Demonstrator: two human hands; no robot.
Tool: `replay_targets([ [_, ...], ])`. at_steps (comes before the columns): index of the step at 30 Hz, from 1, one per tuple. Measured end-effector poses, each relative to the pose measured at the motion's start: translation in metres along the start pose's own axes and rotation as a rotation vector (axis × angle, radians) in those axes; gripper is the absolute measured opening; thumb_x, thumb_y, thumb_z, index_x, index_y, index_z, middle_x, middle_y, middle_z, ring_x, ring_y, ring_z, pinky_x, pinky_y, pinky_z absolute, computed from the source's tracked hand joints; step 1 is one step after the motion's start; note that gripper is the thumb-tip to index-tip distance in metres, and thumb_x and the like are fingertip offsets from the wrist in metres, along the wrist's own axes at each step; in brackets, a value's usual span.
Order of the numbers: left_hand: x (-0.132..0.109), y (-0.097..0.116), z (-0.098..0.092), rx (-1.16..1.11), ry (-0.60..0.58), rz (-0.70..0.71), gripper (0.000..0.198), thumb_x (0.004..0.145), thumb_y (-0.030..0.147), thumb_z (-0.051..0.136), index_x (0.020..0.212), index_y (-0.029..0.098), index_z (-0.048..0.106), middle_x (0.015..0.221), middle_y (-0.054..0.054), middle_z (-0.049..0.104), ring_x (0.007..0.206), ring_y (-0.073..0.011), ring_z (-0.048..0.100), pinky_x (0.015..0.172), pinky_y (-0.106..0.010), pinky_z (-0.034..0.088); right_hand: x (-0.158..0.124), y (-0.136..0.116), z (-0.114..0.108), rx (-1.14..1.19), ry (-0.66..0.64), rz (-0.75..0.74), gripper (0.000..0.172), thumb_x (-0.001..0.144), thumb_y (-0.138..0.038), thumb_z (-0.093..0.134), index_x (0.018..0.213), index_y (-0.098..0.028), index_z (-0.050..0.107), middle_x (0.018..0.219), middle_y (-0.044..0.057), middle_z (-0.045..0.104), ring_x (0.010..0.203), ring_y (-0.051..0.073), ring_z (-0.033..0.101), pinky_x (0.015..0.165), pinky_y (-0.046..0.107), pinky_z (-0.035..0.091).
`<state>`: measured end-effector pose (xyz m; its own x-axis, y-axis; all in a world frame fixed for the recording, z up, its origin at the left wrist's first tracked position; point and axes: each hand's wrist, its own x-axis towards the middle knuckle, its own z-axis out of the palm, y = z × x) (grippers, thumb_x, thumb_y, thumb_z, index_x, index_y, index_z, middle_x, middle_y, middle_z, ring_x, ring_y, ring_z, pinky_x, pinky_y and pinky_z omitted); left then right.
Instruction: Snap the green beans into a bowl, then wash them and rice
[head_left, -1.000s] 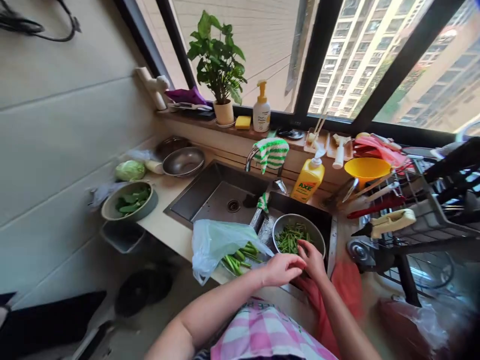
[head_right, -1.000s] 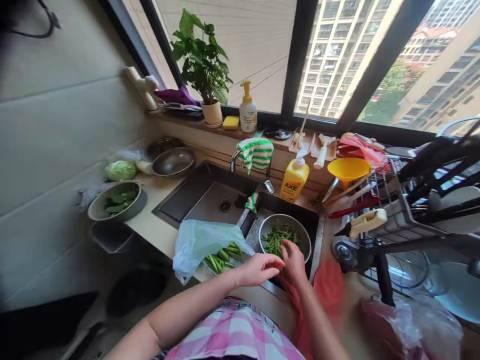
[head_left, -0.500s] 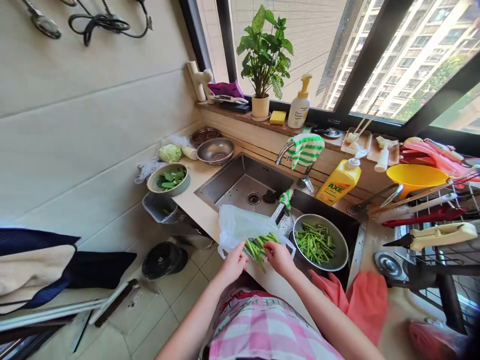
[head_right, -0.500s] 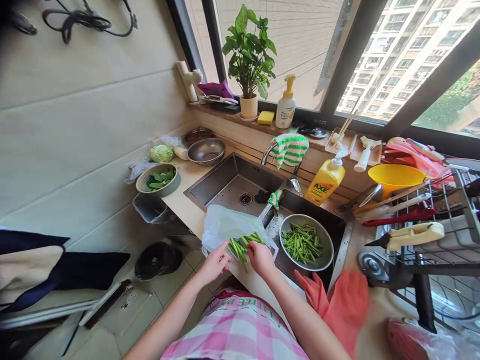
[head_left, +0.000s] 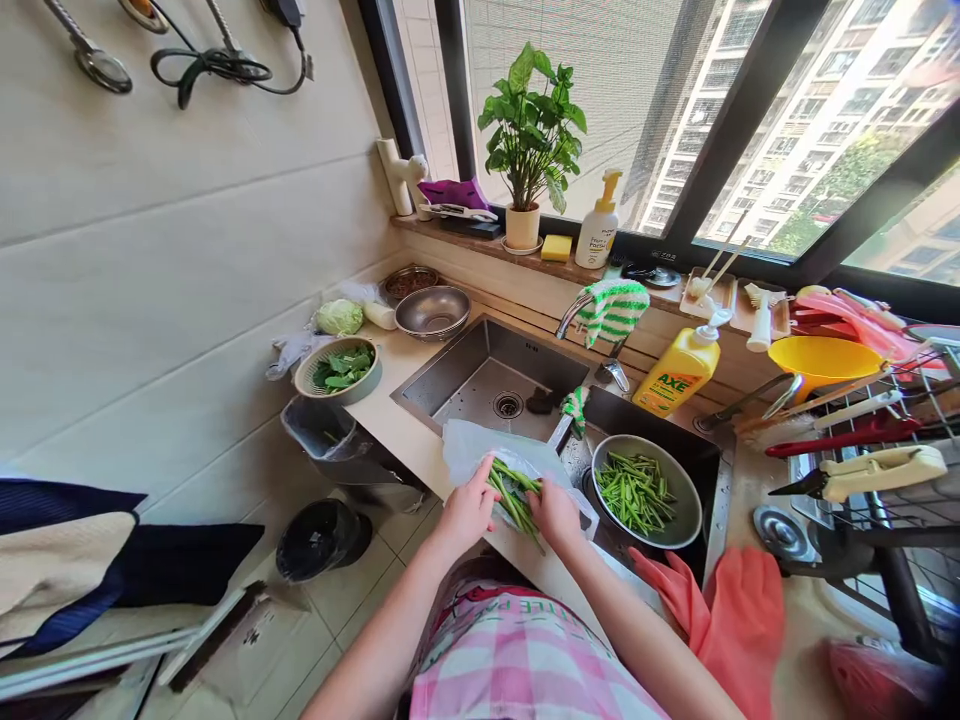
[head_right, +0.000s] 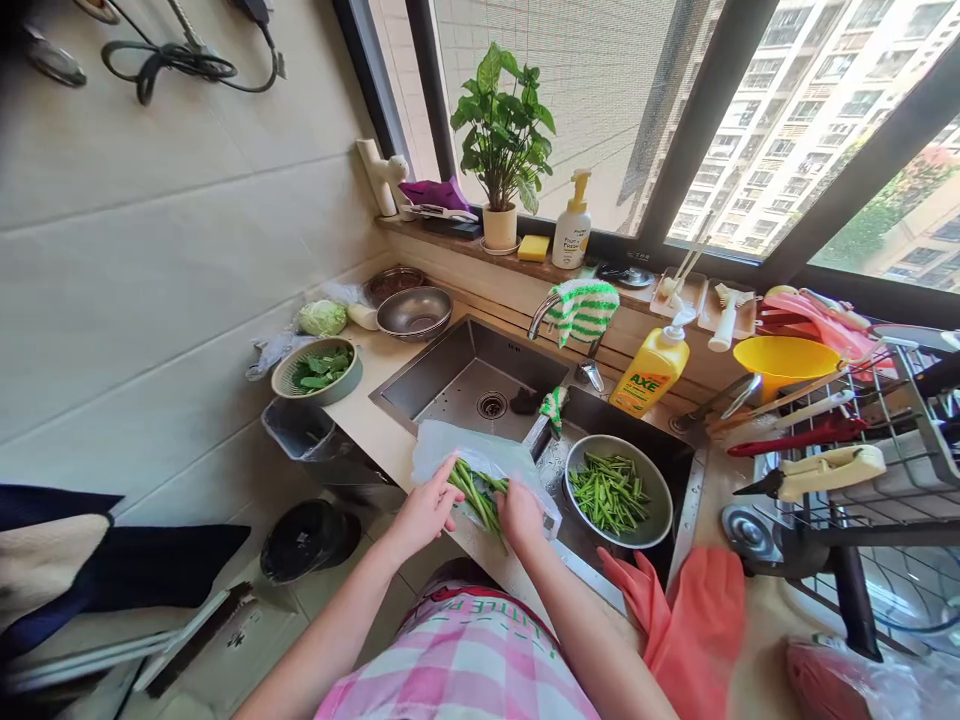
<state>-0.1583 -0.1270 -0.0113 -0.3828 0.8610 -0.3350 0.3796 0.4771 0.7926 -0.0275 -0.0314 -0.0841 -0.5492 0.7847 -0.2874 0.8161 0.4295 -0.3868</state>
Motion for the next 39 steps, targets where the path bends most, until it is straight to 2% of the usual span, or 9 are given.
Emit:
replay_targets([
  [5, -0.004, -0.004, -0.003, 0.086, 0.042, 0.083, 0.06, 0.082, 0.02, 0.04, 0.14, 0.021, 0.025, 0.08, -0.004, 0.067, 0.038, -0.0109, 0.053, 0.054, -0.024, 0.042, -0.007, -0.011, 0.0, -0.02, -0.022, -0.177, 0.018, 0.079, -0.031, 0.051, 0.089, -0.019, 0.06, 0.092, 0.006, 0.064, 0.083, 0.019, 0.059, 0.066, 0.025, 0.039],
  [11, -0.006, -0.006, -0.001, -0.017, 0.133, 0.106, 0.056, 0.077, 0.021, 0.049, 0.133, 0.017, 0.04, 0.07, -0.005, 0.066, 0.061, -0.0188, 0.062, 0.062, -0.024, 0.043, -0.002, -0.013, -0.001, -0.097, 0.004, -0.124, 0.017, 0.076, -0.017, 0.045, 0.083, -0.017, 0.061, 0.086, 0.009, 0.065, 0.081, 0.02, 0.06, 0.065, 0.026, 0.039],
  [15, -0.006, -0.014, 0.008, -0.073, 0.032, 0.038, 0.041, 0.078, 0.025, 0.048, 0.118, 0.019, 0.054, 0.067, -0.003, 0.064, 0.049, -0.0149, 0.058, 0.055, -0.024, 0.042, -0.005, -0.007, -0.017, 0.167, 0.027, -0.044, 0.015, 0.076, -0.021, 0.044, 0.075, -0.018, 0.059, 0.074, 0.007, 0.064, 0.07, 0.018, 0.059, 0.06, 0.027, 0.039],
  [20, -0.002, -0.018, 0.047, -0.4, -0.229, -0.191, 0.026, 0.076, 0.036, 0.054, 0.091, 0.015, 0.059, 0.074, -0.004, 0.062, 0.047, -0.0111, 0.056, 0.045, -0.022, 0.04, -0.041, 0.019, -0.042, 0.825, -0.36, 0.143, 0.018, 0.077, -0.036, 0.043, 0.071, -0.02, 0.048, 0.055, -0.001, 0.055, 0.044, 0.01, 0.048, 0.043, 0.022, 0.031],
  [23, -0.002, -0.011, 0.073, -0.819, -0.313, -0.334, 0.031, 0.074, 0.038, 0.061, 0.093, 0.015, 0.053, 0.074, -0.002, 0.062, 0.056, -0.0092, 0.06, 0.053, -0.019, 0.044, -0.072, 0.047, -0.052, 0.882, -0.449, 0.142, 0.023, 0.078, -0.041, 0.041, 0.076, -0.019, 0.048, 0.055, -0.003, 0.051, 0.044, 0.009, 0.045, 0.042, 0.021, 0.03],
  [26, -0.007, 0.002, 0.095, -1.006, -0.357, -0.385, 0.033, 0.069, 0.038, 0.068, 0.086, 0.014, 0.051, 0.07, -0.003, 0.063, 0.059, -0.0091, 0.062, 0.057, -0.018, 0.047, -0.101, 0.079, -0.053, 0.628, -0.326, 0.018, 0.022, 0.08, -0.035, 0.037, 0.077, -0.019, 0.052, 0.06, -0.001, 0.052, 0.054, 0.011, 0.048, 0.052, 0.024, 0.036],
  [30, -0.019, 0.021, 0.124, -0.978, -0.406, -0.301, 0.038, 0.062, 0.039, 0.073, 0.077, 0.014, 0.05, 0.064, -0.003, 0.064, 0.057, -0.011, 0.062, 0.057, -0.019, 0.048, -0.135, 0.113, -0.047, 0.444, -0.145, -0.048, 0.024, 0.084, -0.034, 0.033, 0.073, -0.02, 0.049, 0.07, 0.002, 0.055, 0.068, 0.015, 0.051, 0.065, 0.028, 0.038],
  [35, -0.033, 0.039, 0.141, -1.018, -0.377, -0.109, 0.034, 0.064, 0.04, 0.071, 0.077, 0.013, 0.055, 0.072, -0.004, 0.066, 0.067, -0.014, 0.065, 0.067, -0.026, 0.052, -0.147, 0.125, -0.036, 0.855, -0.016, 0.11, 0.031, 0.083, -0.048, 0.033, 0.074, -0.021, 0.044, 0.064, -0.002, 0.044, 0.054, 0.011, 0.042, 0.051, 0.023, 0.034],
  [39, -0.041, 0.036, 0.116, -0.927, -0.145, 0.1, 0.028, 0.073, 0.043, 0.062, 0.078, 0.015, 0.058, 0.082, -0.005, 0.065, 0.076, -0.017, 0.064, 0.071, -0.03, 0.053, -0.129, 0.117, -0.035, 1.202, 0.001, 0.352, 0.033, 0.075, -0.054, 0.037, 0.068, -0.022, 0.038, 0.05, -0.009, 0.024, 0.039, 0.007, 0.02, 0.039, 0.02, 0.018],
])
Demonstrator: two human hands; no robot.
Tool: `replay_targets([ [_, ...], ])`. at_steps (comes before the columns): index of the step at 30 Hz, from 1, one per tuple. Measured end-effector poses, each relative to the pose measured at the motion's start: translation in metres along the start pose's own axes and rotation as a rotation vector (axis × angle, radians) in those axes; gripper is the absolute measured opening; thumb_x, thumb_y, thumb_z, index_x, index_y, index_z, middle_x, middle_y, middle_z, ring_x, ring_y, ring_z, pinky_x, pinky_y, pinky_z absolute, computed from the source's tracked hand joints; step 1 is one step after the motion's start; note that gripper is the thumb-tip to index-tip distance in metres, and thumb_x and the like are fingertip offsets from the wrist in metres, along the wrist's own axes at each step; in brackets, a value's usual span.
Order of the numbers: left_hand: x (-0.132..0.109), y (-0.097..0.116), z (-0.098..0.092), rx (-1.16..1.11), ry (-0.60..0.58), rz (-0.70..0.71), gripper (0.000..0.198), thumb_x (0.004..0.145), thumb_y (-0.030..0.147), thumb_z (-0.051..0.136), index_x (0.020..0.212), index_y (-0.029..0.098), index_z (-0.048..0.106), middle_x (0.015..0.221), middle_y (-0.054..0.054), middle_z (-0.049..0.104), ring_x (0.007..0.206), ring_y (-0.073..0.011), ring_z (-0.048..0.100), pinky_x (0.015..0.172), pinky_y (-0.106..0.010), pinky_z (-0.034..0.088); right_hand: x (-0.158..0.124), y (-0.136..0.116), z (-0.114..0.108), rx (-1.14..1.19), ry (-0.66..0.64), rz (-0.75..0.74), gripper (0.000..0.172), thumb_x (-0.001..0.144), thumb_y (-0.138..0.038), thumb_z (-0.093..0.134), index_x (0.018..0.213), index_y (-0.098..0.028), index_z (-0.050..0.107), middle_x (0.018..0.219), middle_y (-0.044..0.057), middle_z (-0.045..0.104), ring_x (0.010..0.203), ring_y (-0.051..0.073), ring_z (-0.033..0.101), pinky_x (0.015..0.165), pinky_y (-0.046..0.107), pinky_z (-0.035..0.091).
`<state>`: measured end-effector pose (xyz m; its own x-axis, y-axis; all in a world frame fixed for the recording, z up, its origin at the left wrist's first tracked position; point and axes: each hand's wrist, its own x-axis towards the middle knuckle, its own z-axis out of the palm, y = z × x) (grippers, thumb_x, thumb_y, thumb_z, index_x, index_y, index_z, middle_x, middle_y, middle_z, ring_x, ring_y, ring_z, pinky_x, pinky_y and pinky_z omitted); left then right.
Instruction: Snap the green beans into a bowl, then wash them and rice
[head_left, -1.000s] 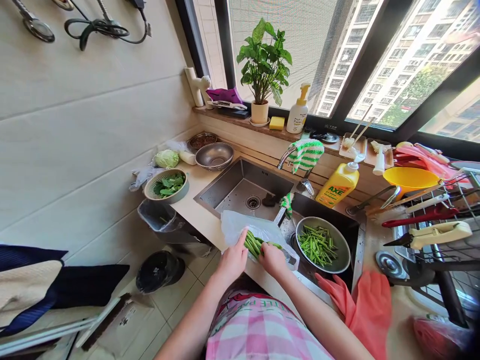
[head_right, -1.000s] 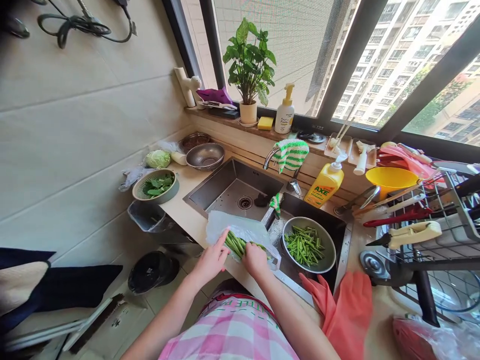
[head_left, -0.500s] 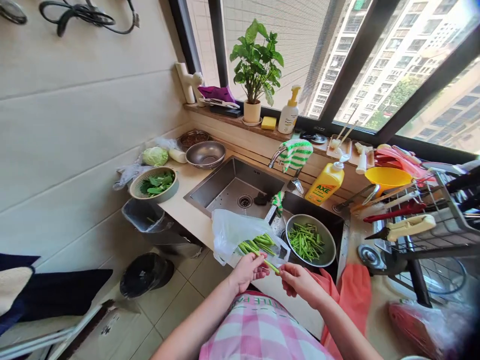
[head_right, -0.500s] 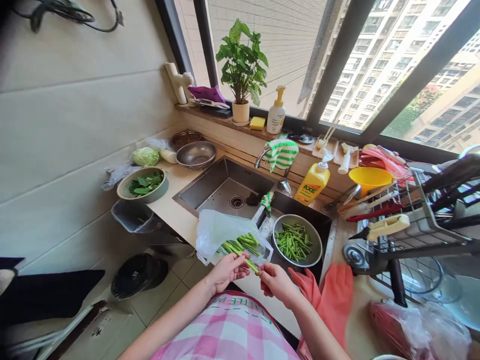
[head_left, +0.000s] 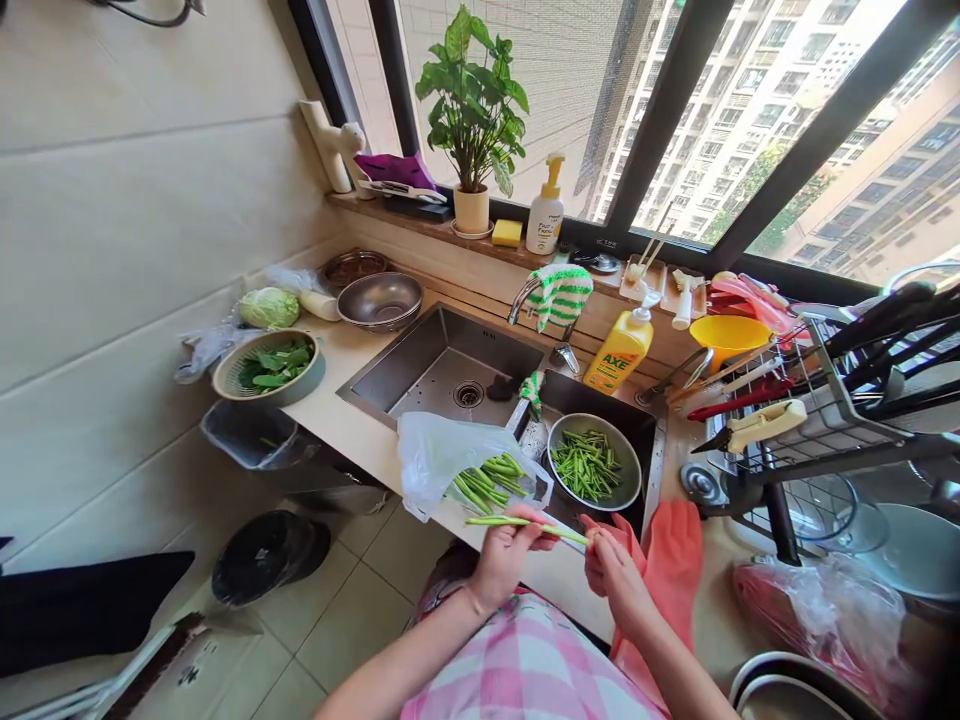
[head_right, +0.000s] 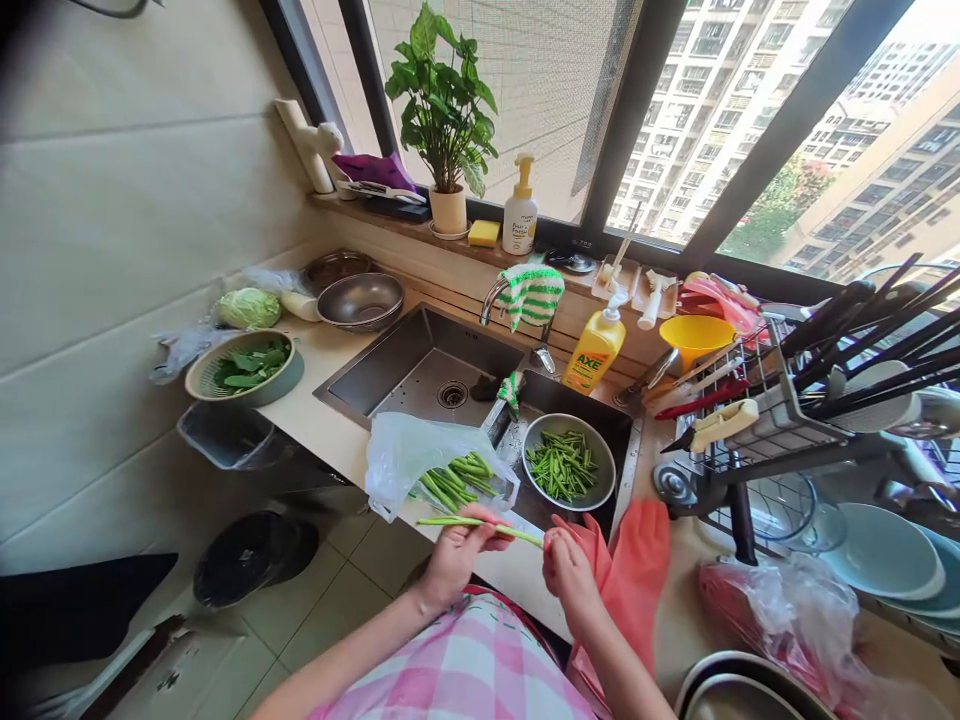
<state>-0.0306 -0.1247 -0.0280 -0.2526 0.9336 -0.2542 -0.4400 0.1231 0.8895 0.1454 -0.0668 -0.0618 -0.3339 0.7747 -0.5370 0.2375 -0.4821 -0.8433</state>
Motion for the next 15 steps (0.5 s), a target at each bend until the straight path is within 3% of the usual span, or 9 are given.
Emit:
replay_targets([
  [3, -0.006, 0.019, -0.024, 0.168, 0.101, 0.184, 0.026, 0.077, 0.042, 0.057, 0.08, 0.017, 0.059, 0.086, -0.006, 0.065, 0.077, -0.0176, 0.063, 0.071, -0.031, 0.053, 0.016, -0.012, 0.021, -0.016, -0.025, -0.014, 0.03, 0.075, -0.051, 0.038, 0.065, -0.022, 0.04, 0.047, -0.009, 0.024, 0.037, 0.007, 0.023, 0.038, 0.02, 0.02],
  [6, -0.005, 0.033, -0.044, 0.25, 0.153, 0.142, 0.026, 0.077, 0.042, 0.056, 0.084, 0.017, 0.056, 0.078, -0.004, 0.065, 0.069, -0.0167, 0.063, 0.068, -0.031, 0.053, 0.038, -0.028, 0.058, -0.287, -0.219, -0.21, 0.027, 0.079, -0.042, 0.04, 0.079, -0.019, 0.055, 0.053, -0.003, 0.048, 0.046, 0.011, 0.044, 0.044, 0.022, 0.035],
  [8, 0.0, 0.038, -0.054, 0.239, 0.2, 0.088, 0.028, 0.078, 0.043, 0.055, 0.086, 0.017, 0.052, 0.073, -0.002, 0.063, 0.066, -0.0159, 0.063, 0.064, -0.029, 0.052, 0.055, -0.04, 0.082, -0.431, -0.256, -0.408, 0.029, 0.077, -0.035, 0.047, 0.097, -0.018, 0.059, 0.08, 0.005, 0.064, 0.069, 0.016, 0.058, 0.061, 0.027, 0.045],
  [10, 0.008, 0.041, -0.061, 0.252, 0.226, 0.06, 0.028, 0.078, 0.045, 0.053, 0.085, 0.017, 0.049, 0.07, -0.001, 0.061, 0.064, -0.0148, 0.062, 0.06, -0.027, 0.051, 0.068, -0.052, 0.096, -0.484, -0.187, -0.532, 0.034, 0.077, -0.031, 0.049, 0.106, -0.018, 0.059, 0.103, 0.009, 0.063, 0.092, 0.02, 0.058, 0.078, 0.032, 0.045],
  [12, 0.017, 0.043, -0.064, 0.31, 0.214, 0.035, 0.03, 0.078, 0.046, 0.052, 0.081, 0.017, 0.047, 0.068, 0.0, 0.059, 0.062, -0.0143, 0.061, 0.058, -0.026, 0.05, 0.072, -0.063, 0.096, -0.487, -0.153, -0.562, 0.032, 0.081, -0.033, 0.045, 0.105, -0.018, 0.061, 0.104, 0.009, 0.064, 0.095, 0.02, 0.058, 0.082, 0.032, 0.045],
  [15, 0.034, 0.043, -0.055, 0.387, 0.137, -0.004, 0.032, 0.075, 0.048, 0.054, 0.079, 0.017, 0.046, 0.065, 0.001, 0.056, 0.057, -0.014, 0.06, 0.054, -0.026, 0.049, 0.061, -0.07, 0.079, -0.532, -0.236, -0.588, 0.028, 0.083, -0.035, 0.044, 0.094, -0.02, 0.066, 0.085, 0.004, 0.068, 0.075, 0.017, 0.06, 0.069, 0.026, 0.046],
])
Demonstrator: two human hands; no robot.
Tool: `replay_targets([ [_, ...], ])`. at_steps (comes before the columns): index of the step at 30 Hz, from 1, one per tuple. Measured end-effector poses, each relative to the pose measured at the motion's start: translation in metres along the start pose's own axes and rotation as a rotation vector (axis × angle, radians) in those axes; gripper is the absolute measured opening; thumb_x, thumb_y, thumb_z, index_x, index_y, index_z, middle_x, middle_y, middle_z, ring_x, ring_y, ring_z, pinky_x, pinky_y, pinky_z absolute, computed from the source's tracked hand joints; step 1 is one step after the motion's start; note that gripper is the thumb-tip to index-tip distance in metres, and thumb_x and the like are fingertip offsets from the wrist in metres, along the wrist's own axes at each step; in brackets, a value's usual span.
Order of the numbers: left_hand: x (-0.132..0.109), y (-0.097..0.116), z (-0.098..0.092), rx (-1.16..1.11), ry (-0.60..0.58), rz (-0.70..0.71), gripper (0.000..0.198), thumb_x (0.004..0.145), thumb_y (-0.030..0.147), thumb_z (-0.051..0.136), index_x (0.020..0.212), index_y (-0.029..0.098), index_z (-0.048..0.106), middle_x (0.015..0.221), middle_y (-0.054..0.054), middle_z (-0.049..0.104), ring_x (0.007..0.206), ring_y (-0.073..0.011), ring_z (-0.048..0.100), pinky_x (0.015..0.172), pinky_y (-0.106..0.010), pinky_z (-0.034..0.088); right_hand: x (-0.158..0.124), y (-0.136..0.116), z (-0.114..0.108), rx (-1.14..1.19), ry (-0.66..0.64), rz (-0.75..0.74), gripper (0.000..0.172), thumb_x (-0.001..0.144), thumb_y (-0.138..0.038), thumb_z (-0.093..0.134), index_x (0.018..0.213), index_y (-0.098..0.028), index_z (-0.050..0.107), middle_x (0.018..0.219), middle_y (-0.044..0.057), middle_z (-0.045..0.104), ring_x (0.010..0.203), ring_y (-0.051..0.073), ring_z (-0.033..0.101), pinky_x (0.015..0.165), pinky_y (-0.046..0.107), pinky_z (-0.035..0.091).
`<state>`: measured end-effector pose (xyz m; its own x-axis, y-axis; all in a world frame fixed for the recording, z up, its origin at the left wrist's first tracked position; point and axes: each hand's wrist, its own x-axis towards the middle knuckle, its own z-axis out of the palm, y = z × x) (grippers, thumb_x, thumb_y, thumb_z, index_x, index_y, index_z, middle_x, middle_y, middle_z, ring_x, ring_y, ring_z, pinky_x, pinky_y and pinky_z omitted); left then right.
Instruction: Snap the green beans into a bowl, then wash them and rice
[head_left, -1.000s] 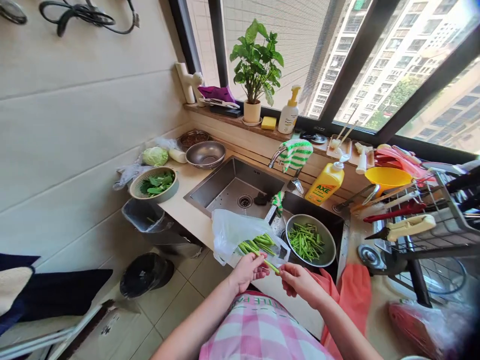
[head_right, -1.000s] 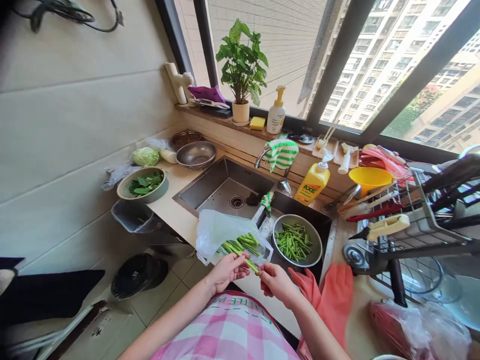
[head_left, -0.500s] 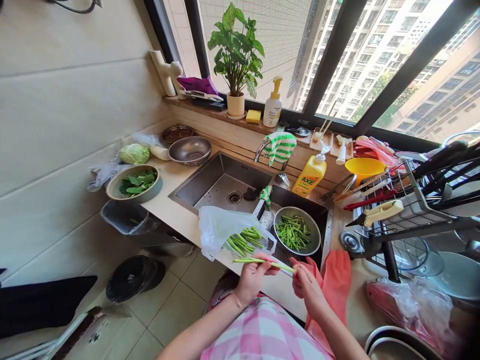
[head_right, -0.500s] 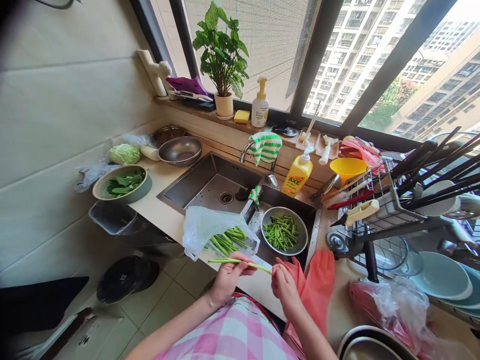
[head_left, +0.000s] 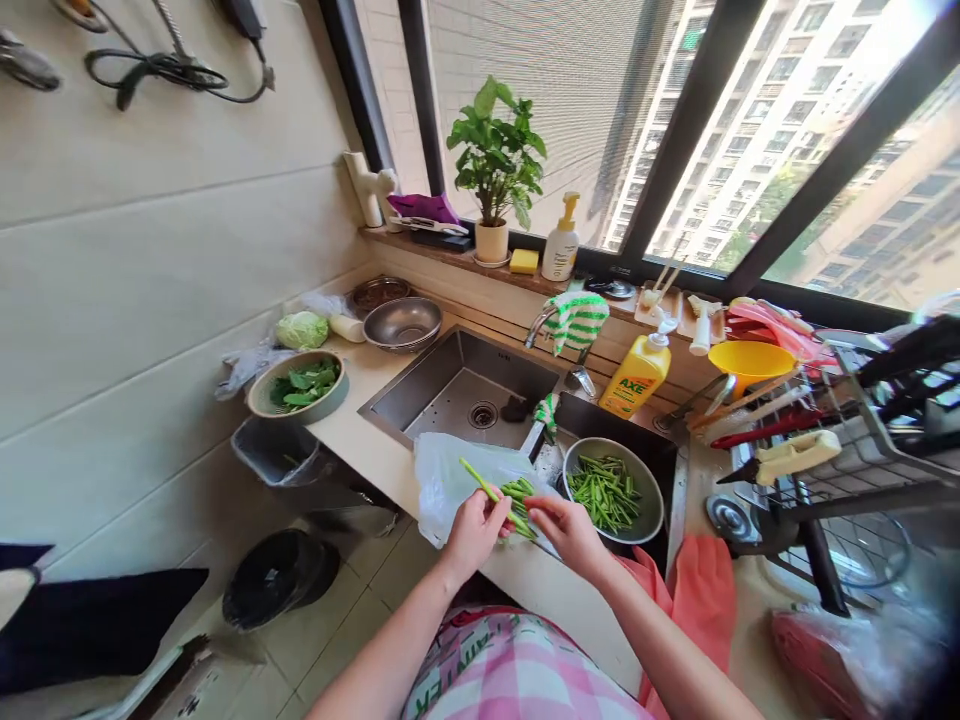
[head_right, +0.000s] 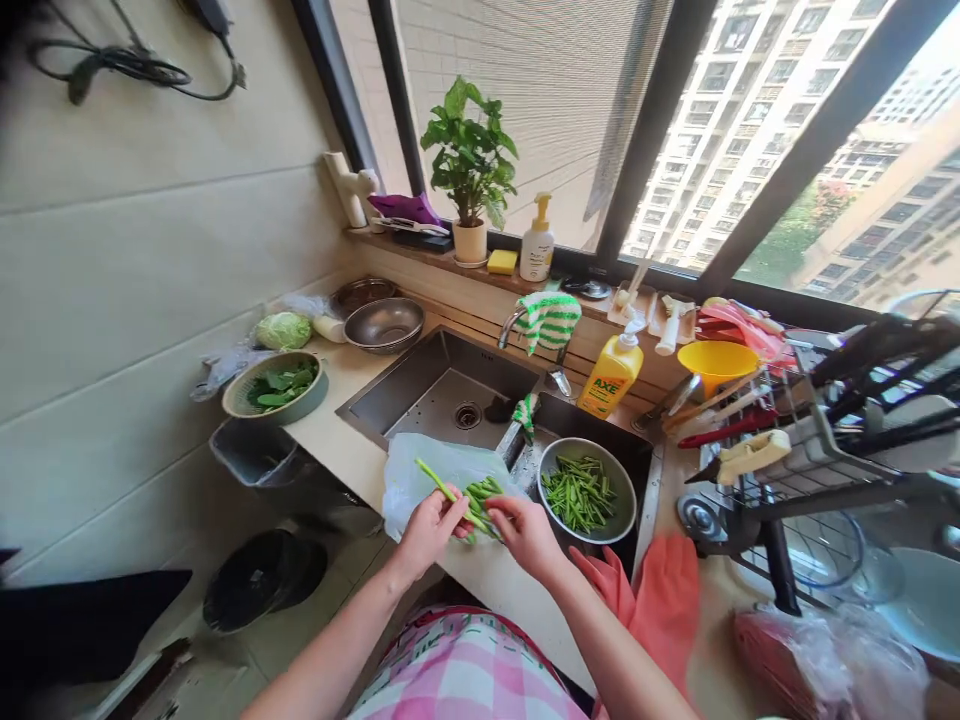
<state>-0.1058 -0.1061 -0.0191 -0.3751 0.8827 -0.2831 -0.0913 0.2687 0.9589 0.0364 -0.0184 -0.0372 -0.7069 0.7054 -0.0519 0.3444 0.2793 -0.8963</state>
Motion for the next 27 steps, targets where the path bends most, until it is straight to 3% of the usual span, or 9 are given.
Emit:
replay_targets([
  [2, 0.012, 0.006, 0.018, 0.005, -0.07, 0.009, 0.032, 0.075, 0.048, 0.054, 0.078, 0.017, 0.046, 0.064, 0.002, 0.054, 0.053, -0.0123, 0.057, 0.052, -0.025, 0.048, -0.014, -0.001, -0.012, -0.037, 0.012, -0.008, 0.027, 0.083, -0.035, 0.046, 0.086, -0.02, 0.068, 0.074, 0.003, 0.067, 0.065, 0.015, 0.058, 0.061, 0.024, 0.044],
  [4, 0.025, 0.012, 0.042, -0.031, -0.139, 0.018, 0.031, 0.072, 0.045, 0.058, 0.077, 0.017, 0.047, 0.065, 0.002, 0.054, 0.054, -0.0105, 0.055, 0.053, -0.024, 0.047, -0.024, 0.002, -0.024, -0.016, 0.118, 0.038, 0.029, 0.084, -0.035, 0.044, 0.084, -0.018, 0.068, 0.07, 0.003, 0.066, 0.061, 0.015, 0.056, 0.057, 0.023, 0.042],
  [10, 0.07, 0.021, 0.125, -0.03, -0.368, 0.045, 0.023, 0.067, 0.034, 0.064, 0.072, 0.016, 0.05, 0.061, 0.004, 0.051, 0.054, -0.0092, 0.051, 0.052, -0.021, 0.043, -0.04, 0.026, -0.072, 0.003, 0.393, 0.177, 0.031, 0.083, -0.038, 0.044, 0.083, -0.018, 0.068, 0.072, 0.005, 0.067, 0.062, 0.016, 0.057, 0.057, 0.024, 0.043],
  [14, 0.091, 0.019, 0.161, -0.045, -0.435, 0.062, 0.021, 0.067, 0.031, 0.062, 0.076, 0.017, 0.05, 0.062, 0.004, 0.051, 0.057, -0.0102, 0.05, 0.052, -0.021, 0.041, -0.043, 0.048, -0.098, -0.091, 0.485, 0.207, 0.029, 0.082, -0.034, 0.045, 0.082, -0.018, 0.069, 0.074, 0.006, 0.069, 0.064, 0.017, 0.059, 0.06, 0.025, 0.043],
  [17, 0.1, 0.011, 0.17, -0.058, -0.485, 0.075, 0.032, 0.057, 0.022, 0.07, 0.085, 0.017, 0.054, 0.068, 0.003, 0.055, 0.066, -0.012, 0.053, 0.061, -0.022, 0.041, -0.036, 0.066, -0.103, -0.113, 0.527, 0.23, 0.028, 0.081, -0.033, 0.045, 0.08, -0.018, 0.069, 0.073, 0.006, 0.069, 0.064, 0.018, 0.06, 0.06, 0.026, 0.043],
  [20, 0.11, -0.001, 0.17, -0.08, -0.473, 0.02, 0.031, 0.057, 0.023, 0.07, 0.083, 0.015, 0.056, 0.065, 0.003, 0.054, 0.061, -0.0108, 0.05, 0.057, -0.022, 0.037, -0.025, 0.076, -0.102, -0.155, 0.516, 0.237, 0.028, 0.081, -0.032, 0.045, 0.079, -0.019, 0.069, 0.072, 0.006, 0.069, 0.065, 0.018, 0.061, 0.059, 0.025, 0.042],
  [27, 0.119, -0.007, 0.16, -0.15, -0.476, -0.035, 0.03, 0.061, 0.029, 0.067, 0.081, 0.014, 0.05, 0.061, 0.005, 0.05, 0.054, -0.0077, 0.044, 0.052, -0.02, 0.034, -0.012, 0.063, -0.095, -0.273, 0.485, 0.227, 0.031, 0.084, -0.031, 0.039, 0.078, -0.02, 0.067, 0.073, 0.005, 0.068, 0.066, 0.017, 0.06, 0.06, 0.024, 0.039],
])
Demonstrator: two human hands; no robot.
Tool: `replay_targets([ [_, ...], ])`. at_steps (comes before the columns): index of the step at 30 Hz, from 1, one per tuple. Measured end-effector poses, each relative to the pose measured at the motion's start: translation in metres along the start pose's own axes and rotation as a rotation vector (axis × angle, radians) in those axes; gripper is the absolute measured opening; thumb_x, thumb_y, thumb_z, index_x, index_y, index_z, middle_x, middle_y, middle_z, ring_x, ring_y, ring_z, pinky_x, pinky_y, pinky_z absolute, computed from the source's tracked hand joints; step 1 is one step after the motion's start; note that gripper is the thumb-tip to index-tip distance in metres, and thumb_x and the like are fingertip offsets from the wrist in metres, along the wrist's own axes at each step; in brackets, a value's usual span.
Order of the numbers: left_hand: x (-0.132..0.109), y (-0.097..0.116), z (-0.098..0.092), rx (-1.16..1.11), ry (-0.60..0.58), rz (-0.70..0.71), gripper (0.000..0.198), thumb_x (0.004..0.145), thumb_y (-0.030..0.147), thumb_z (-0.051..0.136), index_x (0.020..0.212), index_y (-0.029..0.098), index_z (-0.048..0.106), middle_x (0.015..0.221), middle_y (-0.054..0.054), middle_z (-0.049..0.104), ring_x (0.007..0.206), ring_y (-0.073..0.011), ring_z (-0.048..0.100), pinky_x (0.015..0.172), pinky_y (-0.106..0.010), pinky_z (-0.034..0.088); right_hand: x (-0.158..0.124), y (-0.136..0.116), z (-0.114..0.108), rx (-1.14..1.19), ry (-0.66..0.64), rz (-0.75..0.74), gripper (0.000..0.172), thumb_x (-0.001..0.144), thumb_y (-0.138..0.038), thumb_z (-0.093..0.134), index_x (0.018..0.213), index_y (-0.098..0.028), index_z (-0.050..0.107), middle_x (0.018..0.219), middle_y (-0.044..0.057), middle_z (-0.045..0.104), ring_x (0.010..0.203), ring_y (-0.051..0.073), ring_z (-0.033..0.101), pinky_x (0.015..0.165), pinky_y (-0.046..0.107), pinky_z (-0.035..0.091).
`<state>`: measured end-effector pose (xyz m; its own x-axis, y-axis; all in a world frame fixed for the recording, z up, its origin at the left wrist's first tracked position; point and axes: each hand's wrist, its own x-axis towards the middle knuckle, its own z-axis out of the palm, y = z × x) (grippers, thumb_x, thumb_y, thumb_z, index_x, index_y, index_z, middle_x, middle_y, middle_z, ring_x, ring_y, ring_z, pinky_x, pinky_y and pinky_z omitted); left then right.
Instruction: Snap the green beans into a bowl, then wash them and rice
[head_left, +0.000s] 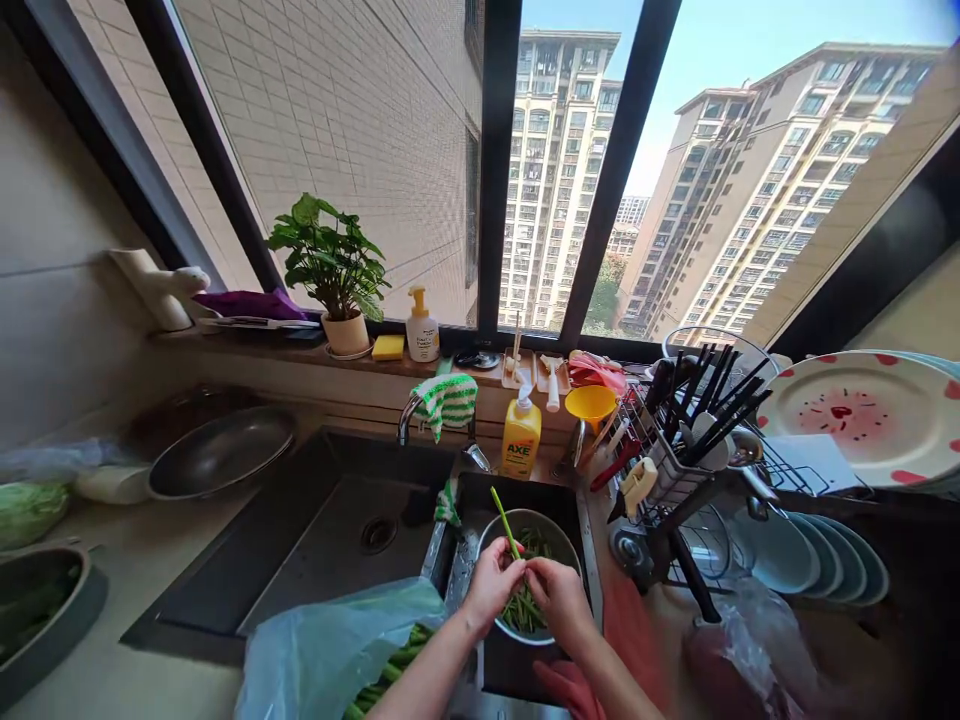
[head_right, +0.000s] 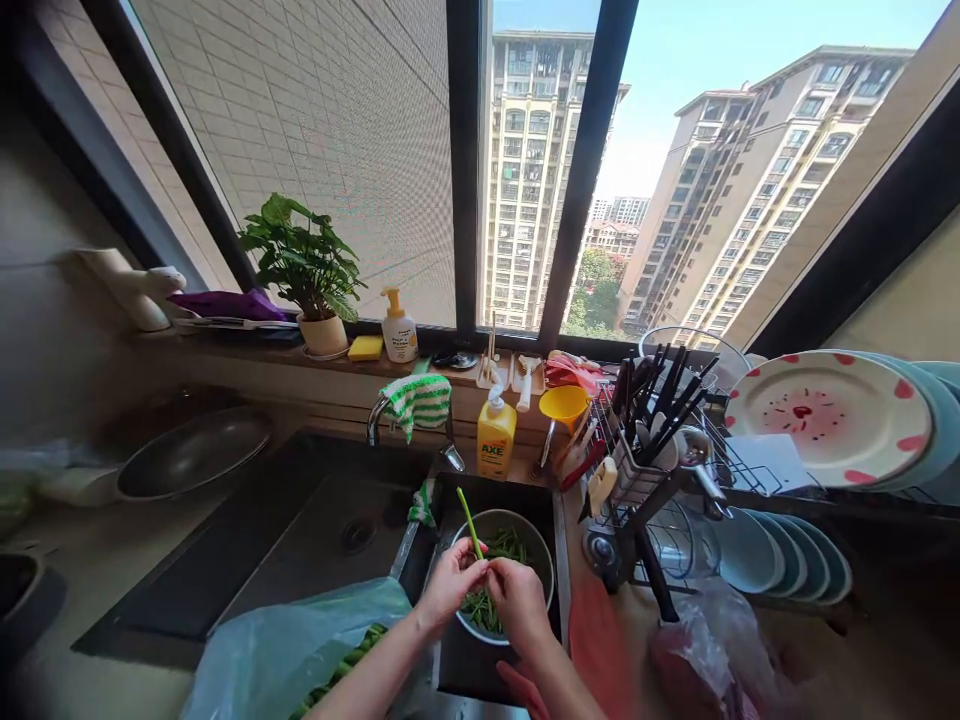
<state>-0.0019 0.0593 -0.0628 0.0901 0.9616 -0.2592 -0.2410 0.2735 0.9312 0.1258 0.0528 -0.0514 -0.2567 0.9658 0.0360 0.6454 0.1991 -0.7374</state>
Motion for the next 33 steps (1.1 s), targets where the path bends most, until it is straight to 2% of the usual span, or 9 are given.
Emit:
replay_targets([
  [4, -0.007, 0.0, 0.0, -0.017, 0.007, -0.008, 0.03, 0.062, 0.031, 0.066, 0.081, 0.015, 0.049, 0.06, 0.005, 0.05, 0.055, -0.0077, 0.046, 0.052, -0.02, 0.034, -0.002, 0.004, 0.009, 0.04, 0.018, 0.023, 0.031, 0.082, -0.033, 0.04, 0.072, -0.019, 0.066, 0.067, 0.004, 0.066, 0.06, 0.016, 0.058, 0.057, 0.023, 0.039],
  [10, -0.015, -0.006, 0.003, 0.01, -0.05, -0.041, 0.03, 0.06, 0.03, 0.066, 0.079, 0.016, 0.047, 0.06, 0.006, 0.049, 0.05, -0.0073, 0.046, 0.051, -0.021, 0.037, 0.01, 0.042, 0.017, 0.068, 0.179, 0.19, 0.03, 0.077, -0.038, 0.042, 0.069, -0.019, 0.064, 0.063, 0.006, 0.065, 0.059, 0.019, 0.058, 0.056, 0.027, 0.041],
  [13, -0.012, -0.006, 0.003, 0.031, -0.057, -0.037, 0.031, 0.06, 0.027, 0.064, 0.082, 0.017, 0.046, 0.057, 0.007, 0.047, 0.047, -0.0066, 0.044, 0.048, -0.02, 0.035, 0.014, 0.047, 0.017, 0.305, 0.138, 0.23, 0.034, 0.073, -0.048, 0.046, 0.068, -0.018, 0.061, 0.064, 0.005, 0.064, 0.06, 0.019, 0.057, 0.055, 0.027, 0.043],
  [18, -0.006, -0.014, 0.003, 0.379, -0.017, 0.022, 0.04, 0.058, 0.016, 0.062, 0.095, 0.017, 0.047, 0.047, 0.011, 0.04, 0.043, -0.0074, 0.039, 0.043, -0.019, 0.026, 0.014, 0.032, 0.021, 0.675, 0.029, 0.295, 0.038, 0.067, -0.052, 0.054, 0.079, -0.017, 0.058, 0.066, 0.002, 0.06, 0.058, 0.016, 0.055, 0.049, 0.025, 0.042],
  [21, -0.005, -0.019, 0.002, 0.443, -0.038, 0.048, 0.053, 0.06, 0.016, 0.062, 0.11, 0.018, 0.044, 0.047, 0.011, 0.04, 0.043, -0.0076, 0.04, 0.043, -0.018, 0.026, 0.015, 0.029, 0.021, 0.604, 0.066, 0.207, 0.026, 0.067, -0.042, 0.057, 0.072, -0.017, 0.057, 0.065, 0.001, 0.06, 0.061, 0.015, 0.055, 0.057, 0.025, 0.043],
  [23, -0.003, -0.018, -0.001, 0.388, -0.109, 0.028, 0.045, 0.065, 0.021, 0.06, 0.108, 0.018, 0.047, 0.049, 0.009, 0.044, 0.043, -0.0077, 0.042, 0.043, -0.019, 0.03, 0.015, 0.03, 0.018, 0.517, 0.073, 0.173, 0.019, 0.069, -0.036, 0.054, 0.068, -0.017, 0.055, 0.062, 0.0, 0.058, 0.059, 0.014, 0.053, 0.056, 0.024, 0.041],
  [27, 0.009, -0.008, -0.008, 0.265, -0.078, -0.031, 0.027, 0.069, 0.038, 0.058, 0.083, 0.016, 0.053, 0.062, 0.004, 0.053, 0.043, -0.0074, 0.046, 0.044, -0.021, 0.037, 0.014, 0.027, 0.01, 0.289, 0.01, 0.075, 0.019, 0.073, -0.03, 0.045, 0.064, -0.017, 0.055, 0.056, -0.001, 0.054, 0.053, 0.013, 0.048, 0.051, 0.023, 0.034],
  [30, 0.019, -0.003, -0.013, 0.246, 0.021, -0.004, 0.033, 0.06, 0.044, 0.065, 0.067, 0.016, 0.05, 0.055, 0.005, 0.05, 0.043, -0.0076, 0.045, 0.043, -0.021, 0.034, 0.012, 0.021, 0.005, 0.132, -0.015, -0.019, 0.022, 0.075, -0.026, 0.042, 0.066, -0.016, 0.059, 0.059, 0.001, 0.057, 0.055, 0.012, 0.048, 0.053, 0.023, 0.034],
  [33, 0.022, -0.005, -0.014, 0.156, 0.033, -0.055, 0.04, 0.053, 0.048, 0.069, 0.061, 0.016, 0.046, 0.049, 0.006, 0.046, 0.042, -0.007, 0.041, 0.042, -0.021, 0.031, 0.011, 0.018, 0.005, 0.071, -0.001, -0.065, 0.023, 0.074, -0.024, 0.042, 0.068, -0.016, 0.062, 0.066, 0.004, 0.061, 0.06, 0.013, 0.051, 0.057, 0.023, 0.036],
])
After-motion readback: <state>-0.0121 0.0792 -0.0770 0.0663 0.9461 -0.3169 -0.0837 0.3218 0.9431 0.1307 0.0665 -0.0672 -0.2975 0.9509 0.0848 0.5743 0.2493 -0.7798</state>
